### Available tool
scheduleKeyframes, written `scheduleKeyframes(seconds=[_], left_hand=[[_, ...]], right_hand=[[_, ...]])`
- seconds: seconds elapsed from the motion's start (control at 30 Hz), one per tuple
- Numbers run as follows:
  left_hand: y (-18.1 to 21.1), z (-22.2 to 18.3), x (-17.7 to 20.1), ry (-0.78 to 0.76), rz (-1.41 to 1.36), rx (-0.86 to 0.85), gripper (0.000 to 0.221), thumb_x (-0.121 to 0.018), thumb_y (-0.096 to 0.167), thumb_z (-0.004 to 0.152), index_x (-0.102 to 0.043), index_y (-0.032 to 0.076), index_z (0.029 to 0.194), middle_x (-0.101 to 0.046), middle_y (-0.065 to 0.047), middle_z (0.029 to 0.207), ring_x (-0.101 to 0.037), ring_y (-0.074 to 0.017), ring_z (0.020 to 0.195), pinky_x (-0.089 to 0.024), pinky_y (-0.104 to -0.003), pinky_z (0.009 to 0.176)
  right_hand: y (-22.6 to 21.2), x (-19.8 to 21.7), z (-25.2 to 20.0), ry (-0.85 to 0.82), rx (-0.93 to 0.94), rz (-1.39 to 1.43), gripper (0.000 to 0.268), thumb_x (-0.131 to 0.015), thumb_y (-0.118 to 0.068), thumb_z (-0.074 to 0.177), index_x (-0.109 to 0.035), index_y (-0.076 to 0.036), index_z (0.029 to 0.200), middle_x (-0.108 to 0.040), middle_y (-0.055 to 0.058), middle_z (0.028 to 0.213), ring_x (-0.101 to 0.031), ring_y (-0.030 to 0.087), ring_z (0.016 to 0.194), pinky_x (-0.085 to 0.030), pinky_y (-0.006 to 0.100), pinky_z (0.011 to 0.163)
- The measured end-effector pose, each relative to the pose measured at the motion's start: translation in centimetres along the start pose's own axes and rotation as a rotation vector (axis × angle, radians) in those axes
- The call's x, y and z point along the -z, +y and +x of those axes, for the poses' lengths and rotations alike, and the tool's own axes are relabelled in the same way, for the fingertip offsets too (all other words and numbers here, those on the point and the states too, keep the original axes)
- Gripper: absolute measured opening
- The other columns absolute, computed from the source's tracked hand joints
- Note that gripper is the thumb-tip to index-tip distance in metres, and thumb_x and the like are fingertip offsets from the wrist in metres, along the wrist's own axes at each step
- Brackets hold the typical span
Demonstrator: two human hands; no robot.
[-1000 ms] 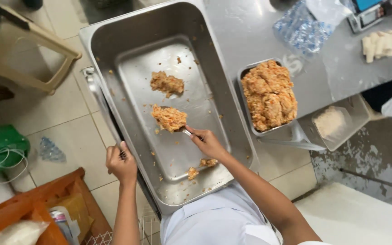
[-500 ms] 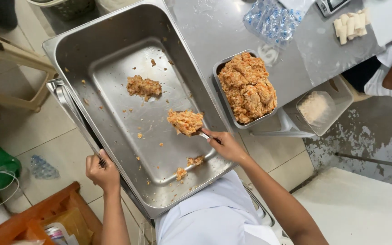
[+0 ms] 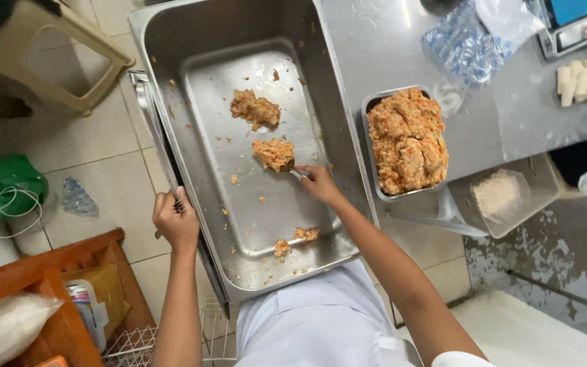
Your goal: Transferring food filling from a large hotel pan to a smaller tray using a spoon
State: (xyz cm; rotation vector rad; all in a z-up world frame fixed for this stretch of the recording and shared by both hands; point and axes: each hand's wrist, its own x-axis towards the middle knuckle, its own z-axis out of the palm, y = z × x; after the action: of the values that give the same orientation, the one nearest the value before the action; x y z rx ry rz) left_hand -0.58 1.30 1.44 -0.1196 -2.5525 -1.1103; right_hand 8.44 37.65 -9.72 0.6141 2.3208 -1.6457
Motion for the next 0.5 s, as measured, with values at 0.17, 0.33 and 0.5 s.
scheduleKeyframes(seconds=[0.17,0.33,0.5], left_hand=[[0.9,0.0,0.4,-0.013,0.003,0.013,0.022,-0.071,0.006,0.104,-0.065,0.003,0.083,-0.052,-0.012,0.071,-0.06,-0.0364,0.067,-0.048,-0.037,0.064],[0.2,-0.1,0.1,-0.018,0.01,0.021,0.022,-0.07,0.008,0.104,-0.065,0.006,0.083,-0.051,-0.009,0.072,-0.061,-0.0346,0.067,-0.049,-0.036,0.065],[0.1,0.0,0.1,-0.036,0.027,0.042,0.025,-0.069,0.012,0.105,-0.064,0.008,0.081,-0.051,-0.006,0.071,-0.061,-0.0329,0.067,-0.048,-0.035,0.064]], right_hand=[[-0.2,-0.5,-0.1,0.002,-0.019,-0.271,0.033,-0.07,-0.019,0.084,-0.078,-0.022,0.116,-0.074,0.009,0.074,-0.07,0.027,0.071,-0.052,0.037,0.06],[-10.8,1.8,-0.6,0.257,0.302,-0.674,0.028,-0.078,-0.026,0.082,-0.077,-0.014,0.106,-0.065,0.01,0.111,-0.064,0.034,0.102,-0.055,0.044,0.08],[-14.2,0.5,3.8,0.22,0.571,-0.887,0.052,-0.085,-0.036,0.066,-0.071,-0.015,0.111,-0.048,0.01,0.125,-0.049,0.035,0.114,-0.044,0.043,0.09]])
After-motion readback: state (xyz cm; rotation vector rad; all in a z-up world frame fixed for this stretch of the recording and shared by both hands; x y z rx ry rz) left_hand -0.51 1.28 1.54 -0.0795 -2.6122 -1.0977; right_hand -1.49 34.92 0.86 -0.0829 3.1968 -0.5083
